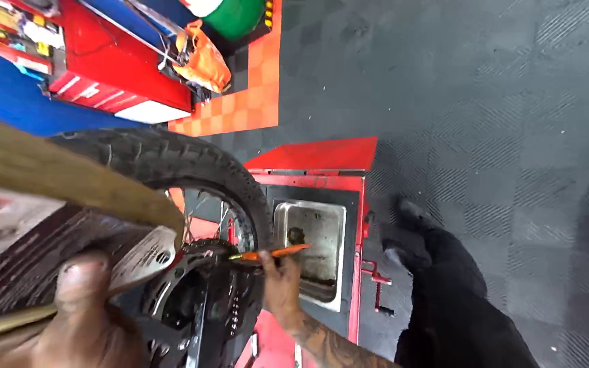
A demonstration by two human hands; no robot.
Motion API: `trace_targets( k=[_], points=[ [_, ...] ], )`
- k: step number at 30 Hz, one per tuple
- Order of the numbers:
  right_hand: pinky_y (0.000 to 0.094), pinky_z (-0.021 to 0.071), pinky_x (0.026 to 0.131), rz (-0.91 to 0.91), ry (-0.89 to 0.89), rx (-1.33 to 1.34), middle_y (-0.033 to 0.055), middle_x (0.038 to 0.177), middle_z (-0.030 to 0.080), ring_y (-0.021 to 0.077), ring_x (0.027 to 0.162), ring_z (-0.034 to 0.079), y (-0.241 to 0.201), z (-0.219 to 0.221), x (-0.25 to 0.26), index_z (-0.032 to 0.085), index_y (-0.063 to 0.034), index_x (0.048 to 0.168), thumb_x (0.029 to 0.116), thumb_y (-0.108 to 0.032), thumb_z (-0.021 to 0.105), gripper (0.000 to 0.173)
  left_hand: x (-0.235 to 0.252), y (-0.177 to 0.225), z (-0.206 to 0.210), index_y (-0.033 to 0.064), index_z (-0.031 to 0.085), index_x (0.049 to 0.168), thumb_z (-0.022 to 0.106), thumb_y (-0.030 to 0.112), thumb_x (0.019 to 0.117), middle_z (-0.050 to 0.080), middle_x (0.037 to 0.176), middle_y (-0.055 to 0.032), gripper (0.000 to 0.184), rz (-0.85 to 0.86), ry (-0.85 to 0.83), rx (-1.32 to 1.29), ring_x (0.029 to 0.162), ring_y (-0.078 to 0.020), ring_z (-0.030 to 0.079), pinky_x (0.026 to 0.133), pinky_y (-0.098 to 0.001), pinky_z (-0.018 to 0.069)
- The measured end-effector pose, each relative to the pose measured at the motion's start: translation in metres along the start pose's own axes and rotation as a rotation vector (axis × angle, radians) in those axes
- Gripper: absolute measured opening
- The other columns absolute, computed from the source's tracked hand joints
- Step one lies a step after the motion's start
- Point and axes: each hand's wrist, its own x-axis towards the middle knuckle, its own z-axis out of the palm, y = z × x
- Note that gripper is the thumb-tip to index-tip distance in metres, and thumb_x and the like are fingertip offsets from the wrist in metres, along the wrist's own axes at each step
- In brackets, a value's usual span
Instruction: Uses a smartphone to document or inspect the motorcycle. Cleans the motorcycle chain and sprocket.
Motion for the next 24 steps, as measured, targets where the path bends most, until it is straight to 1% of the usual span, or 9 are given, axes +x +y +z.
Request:
trace_targets(
  k=[3,7,12,14,16,17,19,22,24],
  points=[
    [0.0379,0.0647,0.071,-0.088,-0.080,0.089,0.0028,0.090,0.075,0.0151,0.077,0.073,-0.026,0.018,-0.003,0.074,-0.0102,0.105,0.1029,-0.024,0.064,0.018,-0.010,0.006,-0.005,-0.0039,0.040,0.140,0.070,0.021,0.0963,0.062,0.127,-0.0102,0.058,0.020,-0.033,0.037,0.120,-0.0213,0.062,0.105,-0.0409,0.0527],
    [0.0368,0.0670,0.074,-0.003,0.031,0.043,0.0028,0.088,0.077,0.0147,0.077,0.076,0.021,-0.003,-0.015,0.075,-0.0077,0.102,0.1012,-0.024,0.066,0.019,-0.009,-0.006,-0.007,-0.0064,0.041,0.137,0.070,0.018,0.0953,0.063,0.123,-0.0143,0.056,0.036,-0.031,-0.013,0.115,-0.0256,0.064,0.104,-0.0443,0.0530],
    [0.0407,0.0665,0.075,-0.071,-0.008,0.175,0.0046,0.094,0.076,0.0180,0.081,0.075,-0.015,0.025,-0.012,0.074,-0.0092,0.107,0.1043,-0.025,0.061,0.021,-0.019,0.002,-0.004,-0.0020,0.040,0.139,0.068,0.025,0.0968,0.062,0.127,-0.0086,0.058,0.061,-0.020,-0.033,0.119,-0.0208,0.063,0.105,-0.0421,0.0526],
    [0.0398,0.0667,0.075,-0.040,0.043,0.142,0.0050,0.092,0.077,0.0181,0.080,0.075,0.012,0.011,-0.014,0.074,-0.0078,0.105,0.1029,-0.022,0.063,0.018,-0.020,0.004,-0.001,-0.0025,0.046,0.128,0.068,0.015,0.0947,0.066,0.113,-0.0054,0.043,0.049,0.001,-0.081,0.108,-0.0177,0.067,0.100,-0.0393,0.0555],
    [0.0376,0.0667,0.074,0.000,0.102,0.129,0.0056,0.088,0.077,0.0166,0.077,0.075,0.012,0.009,-0.020,0.074,-0.0052,0.103,0.1020,-0.020,0.064,0.017,-0.024,0.010,0.000,0.0017,0.053,0.108,0.055,-0.002,0.0942,0.069,0.093,0.0012,0.014,0.017,-0.012,-0.098,0.094,-0.0108,0.069,0.093,-0.0329,0.0583],
    [0.0377,0.0650,0.074,-0.024,0.098,0.145,0.0053,0.088,0.076,0.0159,0.078,0.074,-0.002,0.017,-0.016,0.073,-0.0054,0.103,0.1022,-0.020,0.063,0.018,-0.026,0.011,0.000,0.0032,0.056,0.100,0.050,-0.008,0.0943,0.068,0.088,0.0023,0.014,0.013,-0.025,-0.100,0.090,-0.0093,0.069,0.090,-0.0315,0.0582],
    [0.0399,0.0659,0.074,-0.091,0.044,0.158,0.0040,0.093,0.076,0.0166,0.079,0.074,-0.017,0.029,-0.014,0.074,-0.0091,0.106,0.1041,-0.026,0.061,0.021,-0.032,0.009,-0.007,0.0040,0.056,0.101,0.045,-0.007,0.0961,0.067,0.091,0.0019,0.017,0.009,-0.052,-0.087,0.092,-0.0101,0.068,0.092,-0.0325,0.0569],
    [0.0396,0.0664,0.075,-0.001,0.076,0.117,0.0035,0.092,0.077,0.0167,0.079,0.075,0.013,0.013,-0.014,0.074,-0.0098,0.106,0.1033,-0.027,0.063,0.021,-0.030,0.007,-0.007,0.0034,0.055,0.108,0.050,0.000,0.0986,0.068,0.095,0.0000,0.012,0.050,-0.083,-0.111,0.095,-0.0135,0.068,0.092,-0.0353,0.0574],
    [0.0384,0.0666,0.075,0.069,0.111,0.122,0.0056,0.089,0.077,0.0167,0.078,0.075,0.013,0.010,-0.020,0.073,-0.0057,0.104,0.1027,-0.023,0.063,0.020,-0.030,0.017,0.005,0.0022,0.056,0.098,0.051,0.000,0.0994,0.068,0.083,-0.0041,0.006,0.105,-0.095,-0.033,0.080,-0.0171,0.071,0.078,-0.0359,0.0608]
  ],
)
